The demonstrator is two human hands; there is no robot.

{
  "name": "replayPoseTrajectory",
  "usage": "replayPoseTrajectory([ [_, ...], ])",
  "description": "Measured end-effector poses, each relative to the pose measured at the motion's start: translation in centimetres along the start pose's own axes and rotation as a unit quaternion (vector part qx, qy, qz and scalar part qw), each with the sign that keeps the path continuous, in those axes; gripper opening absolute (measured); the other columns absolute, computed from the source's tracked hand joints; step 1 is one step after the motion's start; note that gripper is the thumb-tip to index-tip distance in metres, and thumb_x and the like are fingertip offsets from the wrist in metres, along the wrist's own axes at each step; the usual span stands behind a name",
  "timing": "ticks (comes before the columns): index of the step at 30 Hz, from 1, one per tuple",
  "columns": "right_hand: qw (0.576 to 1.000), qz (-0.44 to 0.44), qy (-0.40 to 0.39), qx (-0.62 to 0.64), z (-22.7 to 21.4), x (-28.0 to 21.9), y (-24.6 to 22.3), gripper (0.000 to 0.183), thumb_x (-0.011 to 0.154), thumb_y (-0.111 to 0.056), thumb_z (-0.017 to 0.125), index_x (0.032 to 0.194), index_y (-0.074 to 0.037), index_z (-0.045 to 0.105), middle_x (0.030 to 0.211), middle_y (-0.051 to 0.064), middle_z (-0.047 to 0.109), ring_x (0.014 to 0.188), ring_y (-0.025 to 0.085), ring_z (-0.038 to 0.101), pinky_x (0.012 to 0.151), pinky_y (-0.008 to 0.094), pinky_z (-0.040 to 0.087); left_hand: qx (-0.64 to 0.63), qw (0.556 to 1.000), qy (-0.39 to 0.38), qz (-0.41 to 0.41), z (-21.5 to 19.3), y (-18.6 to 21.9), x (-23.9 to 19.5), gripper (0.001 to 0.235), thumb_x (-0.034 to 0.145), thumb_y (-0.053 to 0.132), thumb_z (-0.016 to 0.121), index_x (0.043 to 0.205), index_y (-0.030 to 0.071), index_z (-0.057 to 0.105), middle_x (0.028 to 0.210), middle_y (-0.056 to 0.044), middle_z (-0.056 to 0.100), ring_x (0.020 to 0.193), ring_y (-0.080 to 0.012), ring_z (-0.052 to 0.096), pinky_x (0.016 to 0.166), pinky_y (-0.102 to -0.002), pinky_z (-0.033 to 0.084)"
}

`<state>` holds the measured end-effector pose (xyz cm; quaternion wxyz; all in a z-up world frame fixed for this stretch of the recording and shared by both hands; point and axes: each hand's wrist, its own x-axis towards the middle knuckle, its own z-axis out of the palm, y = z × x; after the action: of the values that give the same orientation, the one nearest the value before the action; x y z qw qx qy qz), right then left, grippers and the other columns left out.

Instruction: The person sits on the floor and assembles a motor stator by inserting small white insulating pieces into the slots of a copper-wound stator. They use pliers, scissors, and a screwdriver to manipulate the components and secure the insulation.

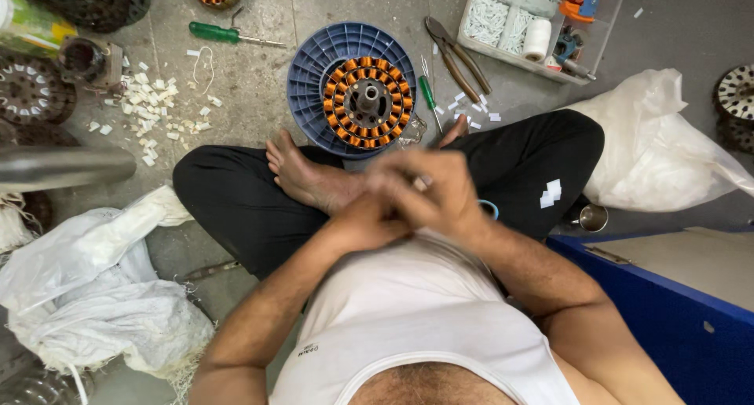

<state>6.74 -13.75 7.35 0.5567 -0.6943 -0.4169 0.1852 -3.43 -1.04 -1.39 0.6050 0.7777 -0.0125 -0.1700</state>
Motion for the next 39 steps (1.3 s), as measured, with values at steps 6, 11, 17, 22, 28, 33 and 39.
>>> replayPoseTrajectory([
  [6, 0.983, 0.069, 0.07, -0.158, 0.8, 2.6, 3.7, 0.016, 0.095, -0.016, 0.077, 0.106, -0.003, 0.078, 0.076, 0.009, 0.076, 0.057, 0.012, 0.069, 0.051, 0.027, 0.052, -0.034, 0.98, 0.174, -0.086, -1.7, -5.3, -3.9, 0.027, 0.089, 0.026, 0.075, 0.103, 0.003, 0.072, 0.079, -0.003, 0.074, 0.066, -0.0119, 0.065, 0.061, -0.031, 0.053],
  [11, 0.972, 0.118, 0.095, -0.181, 1.9, 3.3, 4.0, 0.018, 0.095, -0.019, 0.078, 0.106, -0.004, 0.078, 0.075, 0.008, 0.076, 0.058, 0.011, 0.072, 0.052, 0.027, 0.054, -0.066, 0.963, 0.195, -0.172, -3.0, -6.9, -4.8, 0.023, 0.091, 0.026, 0.075, 0.095, 0.003, 0.07, 0.068, -0.003, 0.069, 0.056, -0.0107, 0.06, 0.051, -0.029, 0.048],
  [17, 0.957, 0.125, 0.083, -0.248, 2.2, 3.9, 4.1, 0.021, 0.092, -0.025, 0.081, 0.098, -0.005, 0.078, 0.072, 0.007, 0.075, 0.056, 0.014, 0.072, 0.051, 0.028, 0.054, -0.07, 0.96, 0.225, -0.153, -2.3, -8.4, -4.6, 0.025, 0.092, 0.027, 0.077, 0.095, 0.003, 0.071, 0.067, -0.005, 0.069, 0.055, -0.0089, 0.061, 0.05, -0.026, 0.049],
  [22, 0.944, 0.146, 0.084, -0.283, 2.5, 4.1, 4.3, 0.021, 0.089, -0.027, 0.084, 0.094, -0.007, 0.079, 0.065, 0.007, 0.073, 0.052, 0.016, 0.069, 0.049, 0.03, 0.051, -0.048, 0.96, 0.244, -0.129, -2.1, -8.6, -4.5, 0.026, 0.091, 0.027, 0.078, 0.095, 0.003, 0.071, 0.068, -0.005, 0.072, 0.059, -0.009, 0.066, 0.053, -0.026, 0.052],
  [28, 0.962, 0.168, 0.109, -0.188, 2.7, 3.4, 4.5, 0.015, 0.091, -0.02, 0.08, 0.096, -0.006, 0.078, 0.061, 0.003, 0.07, 0.048, 0.008, 0.062, 0.043, 0.024, 0.045, -0.043, 0.958, 0.255, -0.12, -2.0, -8.5, -4.8, 0.026, 0.091, 0.028, 0.077, 0.094, 0.002, 0.072, 0.07, -0.005, 0.073, 0.06, -0.0092, 0.067, 0.054, -0.026, 0.053],
  [33, 0.974, 0.157, 0.126, -0.108, 2.8, 2.5, 5.0, 0.014, 0.095, -0.016, 0.077, 0.098, -0.003, 0.075, 0.064, 0.0, 0.071, 0.053, 0.002, 0.064, 0.045, 0.019, 0.047, -0.042, 0.959, 0.256, -0.113, -1.9, -8.7, -4.7, 0.027, 0.091, 0.028, 0.077, 0.094, 0.002, 0.071, 0.072, -0.002, 0.074, 0.06, -0.0076, 0.067, 0.054, -0.025, 0.053],
  [39, 0.977, 0.13, 0.155, -0.07, 3.3, 1.9, 5.6, 0.012, 0.096, -0.013, 0.076, 0.098, -0.001, 0.074, 0.063, 0.001, 0.069, 0.053, 0.002, 0.06, 0.047, 0.019, 0.045, -0.033, 0.955, 0.26, -0.137, -1.8, -8.7, -4.6, 0.027, 0.09, 0.027, 0.079, 0.094, 0.001, 0.072, 0.068, -0.008, 0.073, 0.058, -0.0109, 0.064, 0.054, -0.027, 0.052],
])
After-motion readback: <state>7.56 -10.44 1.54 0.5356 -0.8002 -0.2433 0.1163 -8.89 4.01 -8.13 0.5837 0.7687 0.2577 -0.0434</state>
